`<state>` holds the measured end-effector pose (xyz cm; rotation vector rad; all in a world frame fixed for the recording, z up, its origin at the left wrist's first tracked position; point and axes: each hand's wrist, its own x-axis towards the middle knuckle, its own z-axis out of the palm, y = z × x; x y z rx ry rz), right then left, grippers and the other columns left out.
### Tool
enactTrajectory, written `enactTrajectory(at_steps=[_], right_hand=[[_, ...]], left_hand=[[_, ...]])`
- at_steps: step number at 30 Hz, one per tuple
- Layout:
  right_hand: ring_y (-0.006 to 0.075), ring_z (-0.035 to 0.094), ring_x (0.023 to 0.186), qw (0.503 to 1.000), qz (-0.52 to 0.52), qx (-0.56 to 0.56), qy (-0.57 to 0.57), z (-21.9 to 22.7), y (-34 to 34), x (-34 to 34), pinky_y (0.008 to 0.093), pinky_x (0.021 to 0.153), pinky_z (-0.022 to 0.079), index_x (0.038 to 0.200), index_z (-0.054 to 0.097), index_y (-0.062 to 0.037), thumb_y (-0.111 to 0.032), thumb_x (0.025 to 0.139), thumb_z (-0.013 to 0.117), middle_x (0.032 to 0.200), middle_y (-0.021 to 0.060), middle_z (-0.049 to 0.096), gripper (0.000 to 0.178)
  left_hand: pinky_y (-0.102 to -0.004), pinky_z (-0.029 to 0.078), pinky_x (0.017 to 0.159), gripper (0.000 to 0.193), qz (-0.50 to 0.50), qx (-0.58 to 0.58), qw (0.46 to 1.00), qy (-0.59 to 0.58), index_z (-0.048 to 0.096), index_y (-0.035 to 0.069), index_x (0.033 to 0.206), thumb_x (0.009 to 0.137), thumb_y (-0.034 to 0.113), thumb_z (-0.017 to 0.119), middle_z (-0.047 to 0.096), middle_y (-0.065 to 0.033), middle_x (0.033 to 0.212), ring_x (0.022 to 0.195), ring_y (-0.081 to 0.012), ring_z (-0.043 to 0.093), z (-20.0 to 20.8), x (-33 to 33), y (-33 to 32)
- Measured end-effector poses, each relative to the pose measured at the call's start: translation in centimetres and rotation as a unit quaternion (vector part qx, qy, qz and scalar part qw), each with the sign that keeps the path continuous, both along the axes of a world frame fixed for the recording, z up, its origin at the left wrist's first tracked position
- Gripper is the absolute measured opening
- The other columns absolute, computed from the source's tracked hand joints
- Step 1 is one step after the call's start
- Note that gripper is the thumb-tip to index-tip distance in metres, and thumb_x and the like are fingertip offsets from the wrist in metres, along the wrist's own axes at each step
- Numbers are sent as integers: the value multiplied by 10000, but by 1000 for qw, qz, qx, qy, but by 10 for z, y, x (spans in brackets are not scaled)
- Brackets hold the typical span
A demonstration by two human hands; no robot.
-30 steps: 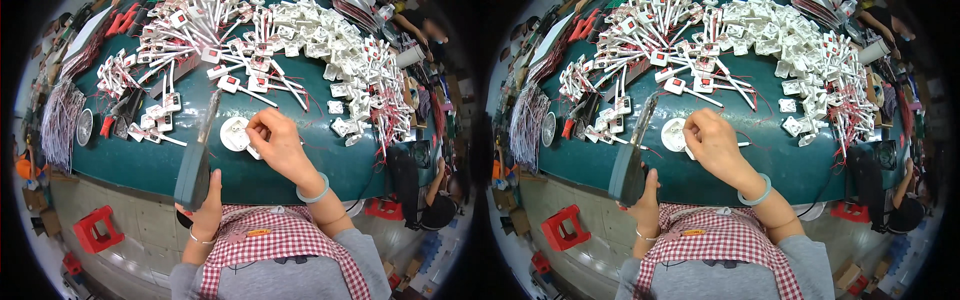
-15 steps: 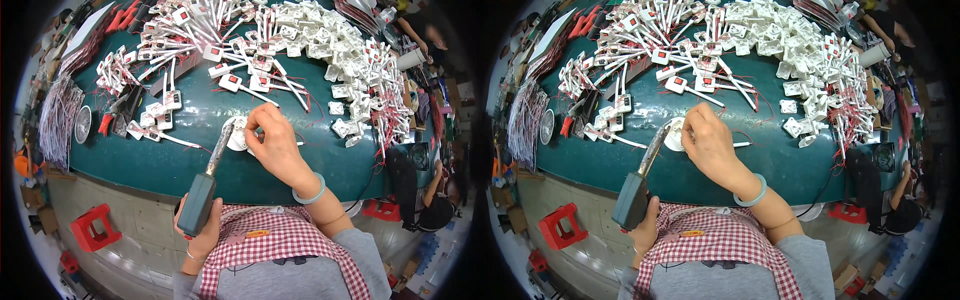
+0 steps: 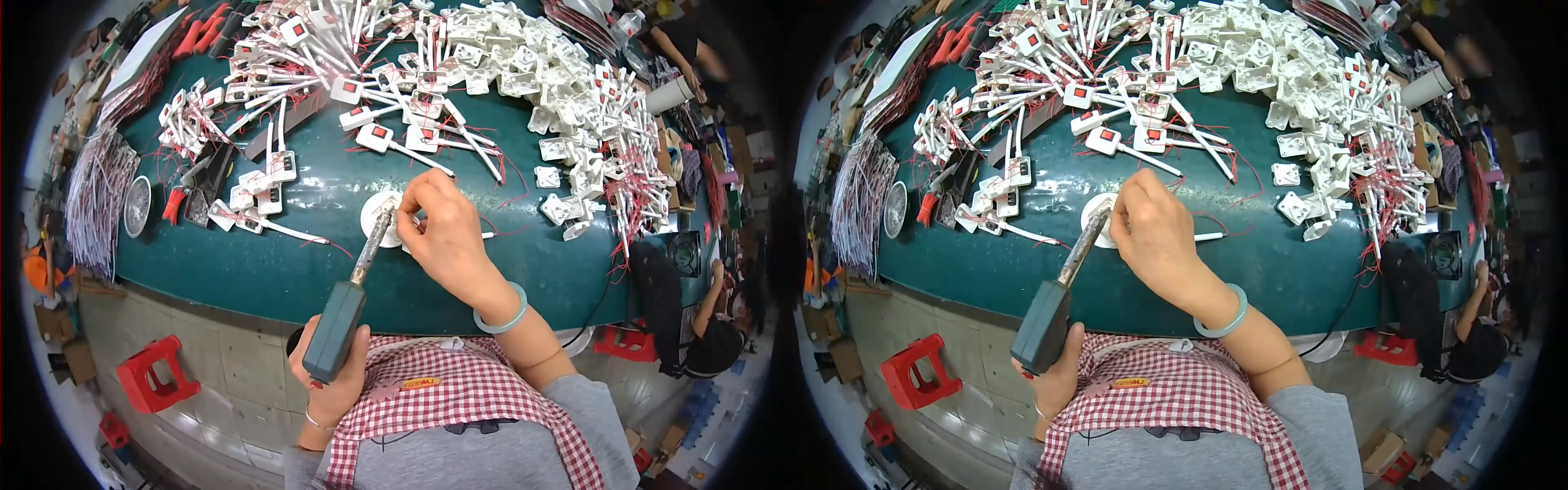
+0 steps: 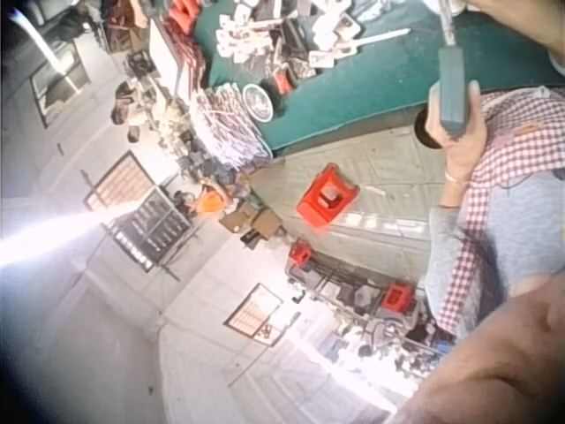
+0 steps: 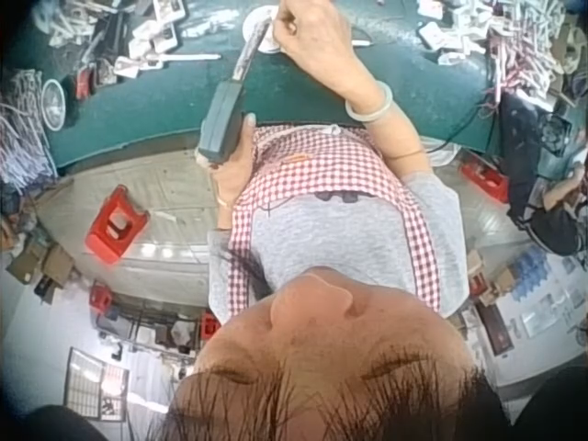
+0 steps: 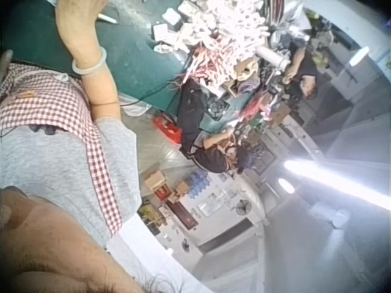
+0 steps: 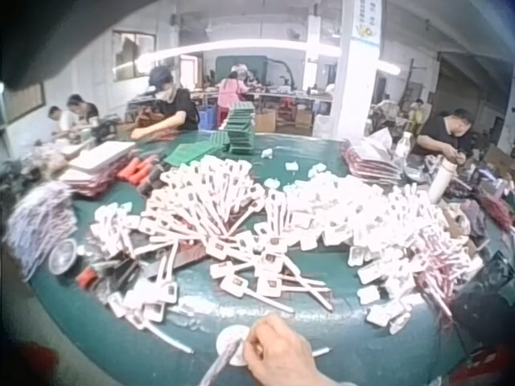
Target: Soldering wires onto small electronic components at an assembly line station.
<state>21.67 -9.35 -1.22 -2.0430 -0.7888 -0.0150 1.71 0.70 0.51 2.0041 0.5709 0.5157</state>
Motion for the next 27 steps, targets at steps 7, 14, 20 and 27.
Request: enactTrajectory(at_steps=[7,14,20,27], right_hand=[[343,626,739,1000,1,6,-5,-2,1,-1,441,628,506,799,565,5,31,759,684,901,133,553,128],[348,628,745,1000,-2,-2,-14,-2,1,-1,444,634,512,807,568,11,29,757,685,906,136,559,129],[351,630,744,1000,-5,-5,-23,-3,2,0,447,626,512,806,563,13,28,756,684,905,139,560,131],[354,634,739,1000,-7,-11,-21,-1,2,-2,449,621,514,814,567,15,33,753,681,905,139,561,131]], left_hand=[[-291,495,606,200,9,20,1000,6,663,-40,962,814,16,785,671,-113,882,688,-184,635,5,0,-6],[-287,497,614,218,2,23,1000,12,656,-28,983,816,20,788,676,-93,838,694,-162,632,14,3,-6],[-285,498,615,227,17,20,1000,-8,651,-30,983,812,24,790,666,-93,814,673,-164,623,16,5,-6],[-303,478,586,188,41,5,999,2,663,-3,954,834,75,786,631,-77,819,657,-170,602,-2,-15,-3]])
